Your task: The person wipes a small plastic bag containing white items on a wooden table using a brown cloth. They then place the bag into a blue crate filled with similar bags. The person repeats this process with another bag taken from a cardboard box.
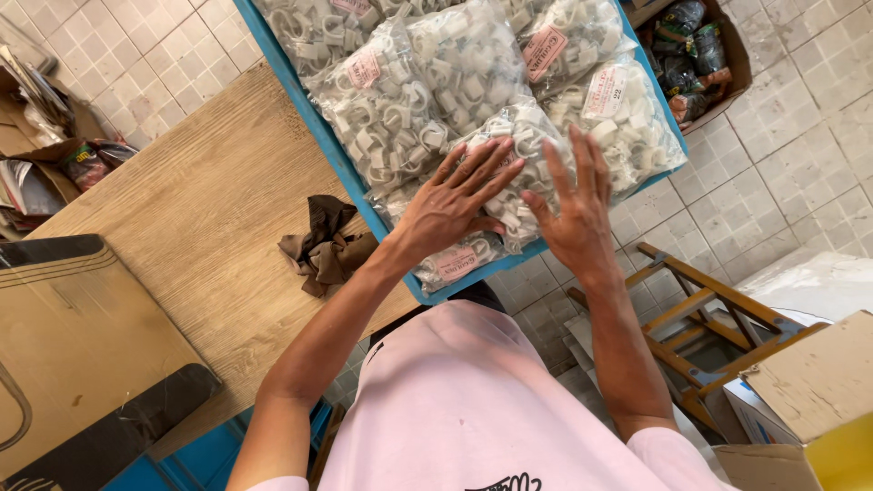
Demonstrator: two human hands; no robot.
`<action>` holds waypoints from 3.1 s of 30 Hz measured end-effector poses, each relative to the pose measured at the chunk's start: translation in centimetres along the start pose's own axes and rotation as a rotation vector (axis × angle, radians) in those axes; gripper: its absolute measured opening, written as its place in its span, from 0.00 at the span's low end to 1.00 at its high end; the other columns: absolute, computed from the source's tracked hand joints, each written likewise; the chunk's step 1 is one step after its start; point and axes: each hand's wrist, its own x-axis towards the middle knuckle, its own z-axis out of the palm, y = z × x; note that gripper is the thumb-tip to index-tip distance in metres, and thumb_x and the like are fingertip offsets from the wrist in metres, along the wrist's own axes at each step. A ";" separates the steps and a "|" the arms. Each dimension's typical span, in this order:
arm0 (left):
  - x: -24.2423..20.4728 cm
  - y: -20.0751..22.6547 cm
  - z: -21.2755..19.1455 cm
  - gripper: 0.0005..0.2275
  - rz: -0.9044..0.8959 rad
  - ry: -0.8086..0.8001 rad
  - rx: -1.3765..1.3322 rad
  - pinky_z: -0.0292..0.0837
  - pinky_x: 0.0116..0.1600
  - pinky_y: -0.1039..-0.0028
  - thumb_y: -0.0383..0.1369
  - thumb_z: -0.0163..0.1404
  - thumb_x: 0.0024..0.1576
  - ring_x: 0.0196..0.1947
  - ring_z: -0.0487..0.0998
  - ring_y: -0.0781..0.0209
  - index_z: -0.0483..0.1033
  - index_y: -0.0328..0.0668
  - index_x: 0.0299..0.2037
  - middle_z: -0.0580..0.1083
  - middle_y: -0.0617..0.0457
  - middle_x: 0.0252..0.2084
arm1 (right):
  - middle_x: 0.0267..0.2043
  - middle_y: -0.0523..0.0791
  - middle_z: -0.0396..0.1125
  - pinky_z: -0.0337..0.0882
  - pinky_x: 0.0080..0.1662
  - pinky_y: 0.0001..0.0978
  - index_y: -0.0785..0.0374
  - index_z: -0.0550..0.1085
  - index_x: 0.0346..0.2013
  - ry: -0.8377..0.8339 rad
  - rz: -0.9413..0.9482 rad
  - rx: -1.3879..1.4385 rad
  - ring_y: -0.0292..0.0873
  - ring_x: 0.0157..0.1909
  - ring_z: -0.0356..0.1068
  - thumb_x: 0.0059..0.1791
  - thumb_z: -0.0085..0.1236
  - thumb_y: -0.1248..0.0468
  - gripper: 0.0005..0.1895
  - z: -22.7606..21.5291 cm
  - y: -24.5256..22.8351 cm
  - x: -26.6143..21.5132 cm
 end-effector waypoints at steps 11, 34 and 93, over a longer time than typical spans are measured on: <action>-4.0 1.9 -1.4 0.31 -0.120 0.067 -0.022 0.42 0.74 0.61 0.50 0.43 0.61 0.73 0.51 0.53 0.51 0.48 0.72 0.53 0.48 0.73 | 0.73 0.51 0.47 0.51 0.66 0.55 0.57 0.60 0.70 0.096 -0.055 -0.020 0.58 0.73 0.45 0.58 0.41 0.46 0.30 3.0 1.7 -1.3; -42.9 1.0 -6.5 0.19 -0.828 0.317 -0.007 0.68 0.57 0.63 0.39 0.50 0.60 0.56 0.74 0.50 0.69 0.43 0.60 0.72 0.46 0.54 | 0.49 0.46 0.68 0.71 0.53 0.40 0.56 0.75 0.56 -0.109 -0.324 0.277 0.49 0.53 0.69 0.49 0.62 0.64 0.19 19.9 -21.8 -9.0; -75.5 -28.6 -13.2 0.23 -1.826 0.330 0.763 0.49 0.68 0.45 0.34 0.42 0.64 0.69 0.59 0.39 0.55 0.34 0.68 0.57 0.28 0.68 | 0.58 0.64 0.59 0.59 0.61 0.63 0.70 0.59 0.63 -1.054 -0.691 -0.272 0.67 0.64 0.57 0.48 0.56 0.40 0.43 72.5 -69.0 1.0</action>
